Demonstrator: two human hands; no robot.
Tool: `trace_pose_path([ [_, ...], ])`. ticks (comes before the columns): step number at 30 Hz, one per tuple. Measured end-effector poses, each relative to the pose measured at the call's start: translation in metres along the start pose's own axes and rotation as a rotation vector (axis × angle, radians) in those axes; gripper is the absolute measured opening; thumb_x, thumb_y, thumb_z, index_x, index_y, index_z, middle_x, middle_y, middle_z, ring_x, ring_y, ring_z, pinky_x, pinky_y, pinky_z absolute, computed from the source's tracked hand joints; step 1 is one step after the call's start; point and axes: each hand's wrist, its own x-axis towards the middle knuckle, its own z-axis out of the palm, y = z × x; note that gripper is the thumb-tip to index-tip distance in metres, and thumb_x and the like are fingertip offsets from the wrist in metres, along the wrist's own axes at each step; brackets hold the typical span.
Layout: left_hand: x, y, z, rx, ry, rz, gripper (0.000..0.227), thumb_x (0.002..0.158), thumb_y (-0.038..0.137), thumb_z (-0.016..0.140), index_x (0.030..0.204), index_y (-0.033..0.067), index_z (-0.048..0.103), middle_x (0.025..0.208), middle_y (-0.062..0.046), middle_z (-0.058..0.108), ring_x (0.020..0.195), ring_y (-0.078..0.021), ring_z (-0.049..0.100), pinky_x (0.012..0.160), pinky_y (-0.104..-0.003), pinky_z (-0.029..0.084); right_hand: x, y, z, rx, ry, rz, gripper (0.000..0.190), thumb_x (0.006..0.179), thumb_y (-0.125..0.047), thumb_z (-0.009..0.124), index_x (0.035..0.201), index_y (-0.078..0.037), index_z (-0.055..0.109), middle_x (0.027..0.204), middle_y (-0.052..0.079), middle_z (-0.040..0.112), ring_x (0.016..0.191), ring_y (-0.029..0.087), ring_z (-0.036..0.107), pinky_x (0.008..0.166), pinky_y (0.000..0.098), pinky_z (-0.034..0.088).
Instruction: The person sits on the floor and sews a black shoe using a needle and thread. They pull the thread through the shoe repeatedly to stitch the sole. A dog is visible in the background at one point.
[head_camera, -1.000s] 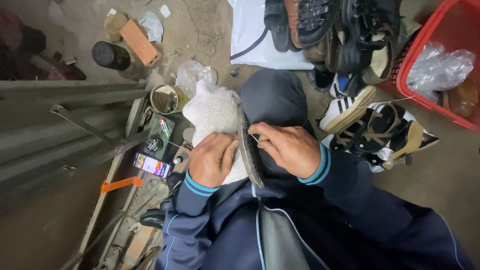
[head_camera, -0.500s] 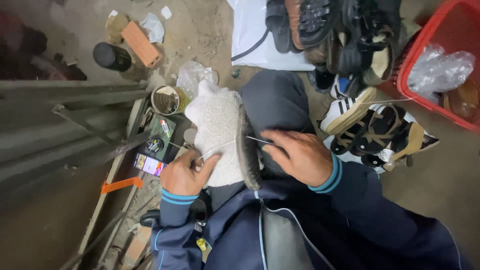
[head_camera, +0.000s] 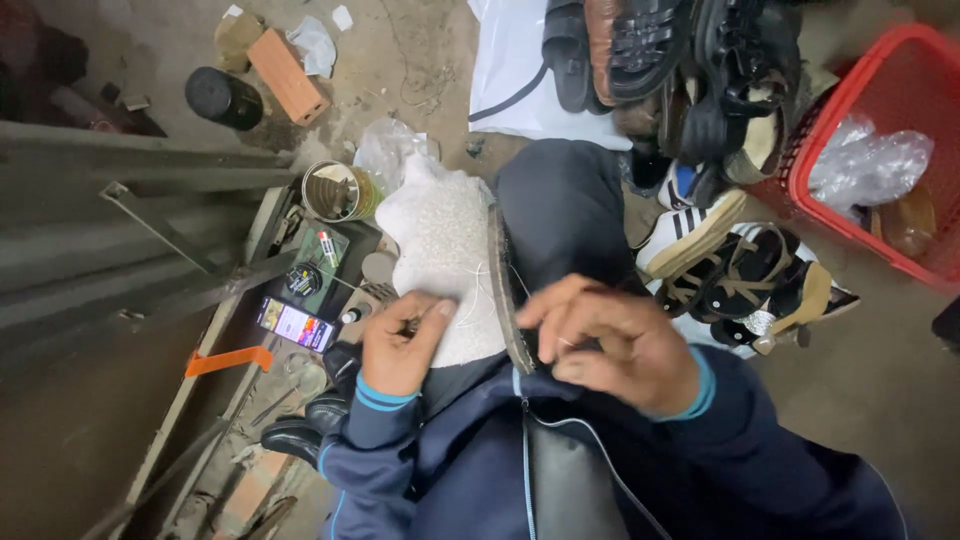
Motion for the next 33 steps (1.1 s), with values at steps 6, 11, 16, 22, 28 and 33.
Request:
trace_pose_path([
  [6,0.015,-0.005,0.046,0.161,0.0,0.042,0.017,0.089,0.007,0.075,0.105,0.0098,0.079,0.061,-0.014,0.067,0.057,-0.0204,0.063,0.057,-0.036,0.054,-0.003,0.024,0.037,-0.909,0.132,-0.029,0.073,0.081,-0.029,0.085,0.141,0.0,0.056,0.146,0.024,0.055,0.07,0.024,0.072,0.057,0.0401,0.057],
  [11,0.007,0.004,0.047,-0.005,-0.117,-0.019,0.005,0.088,0.007,0.073,0.088,0.0084,0.078,0.054,-0.006,0.06,0.056,-0.0119,0.052,0.052,-0.029,0.047,-0.009,0.037,0.014,-1.148,0.169,-0.061,0.065,0.089,-0.032,0.068,0.144,0.0,0.055,0.141,0.02,0.06,0.087,0.029,0.073,0.065,0.0398,0.059],
  [16,-0.009,0.03,0.051,0.128,-0.058,0.133,0.011,0.087,0.012,0.073,0.076,0.0111,0.074,0.055,-0.008,0.064,0.05,-0.0261,0.063,0.051,-0.035,0.053,-0.011,0.045,-0.003,-1.232,0.158,-0.069,0.042,0.095,-0.04,0.054,0.111,-0.007,0.073,0.088,0.008,0.067,0.066,0.029,0.067,0.053,0.0378,0.056],
  [22,0.012,0.035,0.047,0.653,0.084,0.342,0.037,0.096,0.031,0.07,0.063,0.0179,0.058,0.05,-0.003,0.057,0.053,-0.029,0.065,0.05,-0.038,0.05,-0.012,0.048,-0.008,-1.274,0.261,-0.088,0.039,0.098,-0.04,0.056,0.066,-0.018,0.053,0.049,-0.005,0.034,0.04,0.017,0.039,0.04,0.0253,0.04],
  [28,0.032,0.034,0.072,0.717,0.149,0.446,0.007,0.094,0.02,0.073,0.096,0.013,0.074,0.079,-0.007,0.07,0.076,-0.0308,0.072,0.062,-0.041,0.056,-0.011,0.039,-0.012,-1.228,0.281,-0.055,0.043,0.096,-0.036,0.061,0.06,-0.016,0.048,0.044,0.002,0.039,0.042,0.024,0.053,0.041,0.0318,0.045],
  [33,0.035,0.02,0.076,0.603,0.131,0.39,0.011,0.091,0.017,0.075,0.082,0.0122,0.071,0.069,-0.004,0.056,0.064,-0.0306,0.066,0.056,-0.038,0.053,-0.008,0.036,-0.014,-1.186,0.309,-0.042,0.045,0.097,-0.036,0.06,0.059,-0.017,0.044,0.041,0.0,0.037,0.037,0.019,0.048,0.039,0.027,0.041],
])
